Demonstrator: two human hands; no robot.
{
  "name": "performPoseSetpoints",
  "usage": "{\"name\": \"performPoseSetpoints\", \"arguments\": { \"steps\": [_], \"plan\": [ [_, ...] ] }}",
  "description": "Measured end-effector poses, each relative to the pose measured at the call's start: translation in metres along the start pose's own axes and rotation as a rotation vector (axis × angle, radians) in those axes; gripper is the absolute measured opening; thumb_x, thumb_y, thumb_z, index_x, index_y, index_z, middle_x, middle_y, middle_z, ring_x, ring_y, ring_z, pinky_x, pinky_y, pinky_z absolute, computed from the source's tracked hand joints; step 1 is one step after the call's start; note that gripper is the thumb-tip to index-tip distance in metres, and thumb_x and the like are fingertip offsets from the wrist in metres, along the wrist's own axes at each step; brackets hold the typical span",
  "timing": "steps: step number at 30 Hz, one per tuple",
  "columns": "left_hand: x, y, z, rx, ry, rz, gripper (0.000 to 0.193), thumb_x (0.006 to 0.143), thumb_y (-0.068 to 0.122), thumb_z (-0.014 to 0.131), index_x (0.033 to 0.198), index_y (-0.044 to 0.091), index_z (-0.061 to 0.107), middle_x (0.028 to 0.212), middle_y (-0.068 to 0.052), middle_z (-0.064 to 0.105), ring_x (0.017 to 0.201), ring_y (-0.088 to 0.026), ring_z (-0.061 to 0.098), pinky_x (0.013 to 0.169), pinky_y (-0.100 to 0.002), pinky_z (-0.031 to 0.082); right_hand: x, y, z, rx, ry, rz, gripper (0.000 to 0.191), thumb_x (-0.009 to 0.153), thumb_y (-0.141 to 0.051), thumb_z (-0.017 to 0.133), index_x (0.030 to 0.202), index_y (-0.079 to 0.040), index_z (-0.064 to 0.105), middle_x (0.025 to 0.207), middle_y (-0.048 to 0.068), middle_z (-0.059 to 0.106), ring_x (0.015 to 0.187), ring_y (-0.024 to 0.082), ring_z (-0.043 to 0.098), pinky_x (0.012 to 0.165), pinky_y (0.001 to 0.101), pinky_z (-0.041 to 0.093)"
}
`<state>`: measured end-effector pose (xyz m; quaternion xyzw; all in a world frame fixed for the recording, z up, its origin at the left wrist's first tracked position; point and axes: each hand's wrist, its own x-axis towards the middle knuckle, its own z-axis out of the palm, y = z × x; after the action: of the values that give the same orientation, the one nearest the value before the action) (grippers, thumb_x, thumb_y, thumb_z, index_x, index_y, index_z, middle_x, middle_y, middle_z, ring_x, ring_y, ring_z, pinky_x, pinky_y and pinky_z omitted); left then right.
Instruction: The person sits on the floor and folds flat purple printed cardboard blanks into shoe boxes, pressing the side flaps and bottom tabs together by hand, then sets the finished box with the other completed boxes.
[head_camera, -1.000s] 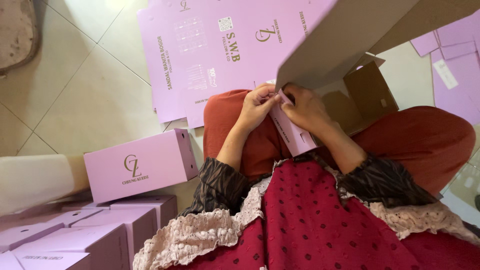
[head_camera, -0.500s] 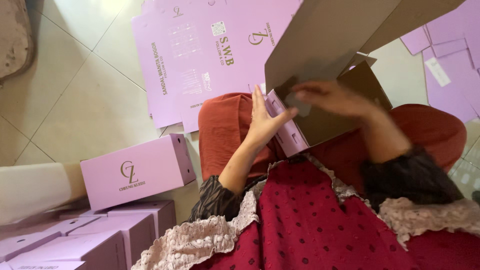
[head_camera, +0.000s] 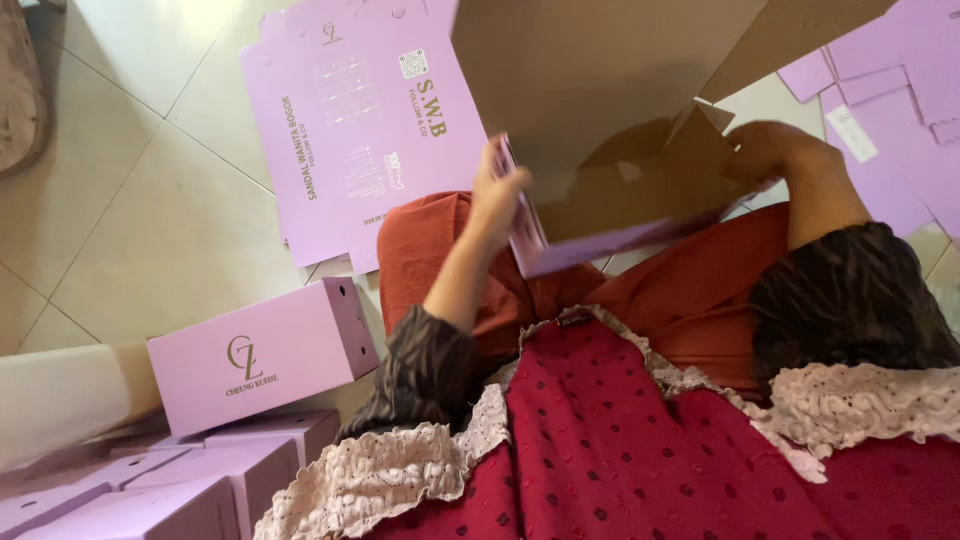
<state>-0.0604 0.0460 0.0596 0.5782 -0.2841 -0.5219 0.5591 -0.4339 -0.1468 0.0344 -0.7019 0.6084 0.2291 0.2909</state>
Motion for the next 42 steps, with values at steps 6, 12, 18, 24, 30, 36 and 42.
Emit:
{"name": "performPoseSetpoints", "arguments": {
  "steps": [6,12,18,24,30,36,42],
  "plan": [
    [0.051,0.055,-0.019,0.443,0.175,0.338,0.082,0.096,0.025,0.077,0.154,-0.006,0.029,0.162,-0.028,0.034,0.153,-0.041,0.034,0.124,-0.048,0.032,-0.026,-0.026,-0.009,0.163,0.59,-0.181,0.039,0.093,-0.023,0.07,0.122,0.003,0.07,0.105,0.027,0.074,0.094,0.038,0.073,0.088,0.0456,0.056],
    [0.011,0.05,0.043,0.984,0.103,0.711,0.072,0.083,0.026,0.076,0.147,0.01,0.05,0.157,-0.018,0.044,0.152,-0.042,0.027,0.122,-0.068,0.017,-0.031,-0.1,0.021,0.449,0.575,-0.201,0.039,0.087,-0.024,0.073,0.109,0.007,0.065,0.1,0.027,0.073,0.091,0.036,0.073,0.081,0.0442,0.058],
    [-0.023,0.024,0.085,1.322,-0.085,0.596,0.07,0.079,0.02,0.069,0.145,0.006,0.051,0.136,-0.011,0.055,0.143,-0.037,0.035,0.116,-0.074,0.013,-0.036,-0.14,0.051,1.018,0.098,-0.406,0.042,0.099,-0.037,0.063,0.122,-0.002,0.056,0.105,0.011,0.073,0.091,0.021,0.073,0.076,0.0389,0.06],
    [0.004,0.012,0.058,1.37,0.065,0.765,0.021,0.086,0.007,0.063,0.104,0.011,0.073,0.116,-0.009,0.065,0.138,-0.034,0.046,0.121,-0.072,0.023,-0.049,-0.113,0.028,0.219,0.555,-0.488,0.035,0.091,-0.018,0.075,0.123,-0.009,0.065,0.106,0.015,0.075,0.096,0.031,0.071,0.085,0.0425,0.056],
    [0.003,0.036,0.007,1.162,-0.026,0.736,0.019,0.07,-0.001,0.066,0.086,0.005,0.074,0.108,-0.013,0.066,0.135,-0.037,0.046,0.112,-0.059,0.035,-0.065,-0.137,0.021,0.187,0.44,-0.674,0.048,0.085,-0.02,0.078,0.13,-0.014,0.062,0.106,0.015,0.075,0.097,0.032,0.072,0.086,0.0431,0.056],
    [-0.013,0.079,-0.014,0.965,-0.069,0.793,0.018,0.074,-0.004,0.066,0.088,0.004,0.073,0.101,-0.011,0.067,0.139,-0.038,0.048,0.119,-0.047,0.041,-0.087,-0.166,0.03,0.068,0.491,-0.855,0.048,0.08,-0.028,0.087,0.121,-0.012,0.066,0.106,0.017,0.075,0.095,0.037,0.071,0.081,0.0461,0.056],
    [-0.038,0.149,-0.04,0.996,-0.102,0.522,0.014,0.076,0.006,0.074,0.089,0.01,0.075,0.096,-0.003,0.073,0.132,-0.029,0.054,0.118,-0.052,0.033,-0.111,-0.164,0.005,0.131,0.681,-0.949,0.033,0.082,-0.017,0.088,0.109,-0.011,0.071,0.108,0.012,0.075,0.096,0.029,0.075,0.082,0.0372,0.061]
  ]
}}
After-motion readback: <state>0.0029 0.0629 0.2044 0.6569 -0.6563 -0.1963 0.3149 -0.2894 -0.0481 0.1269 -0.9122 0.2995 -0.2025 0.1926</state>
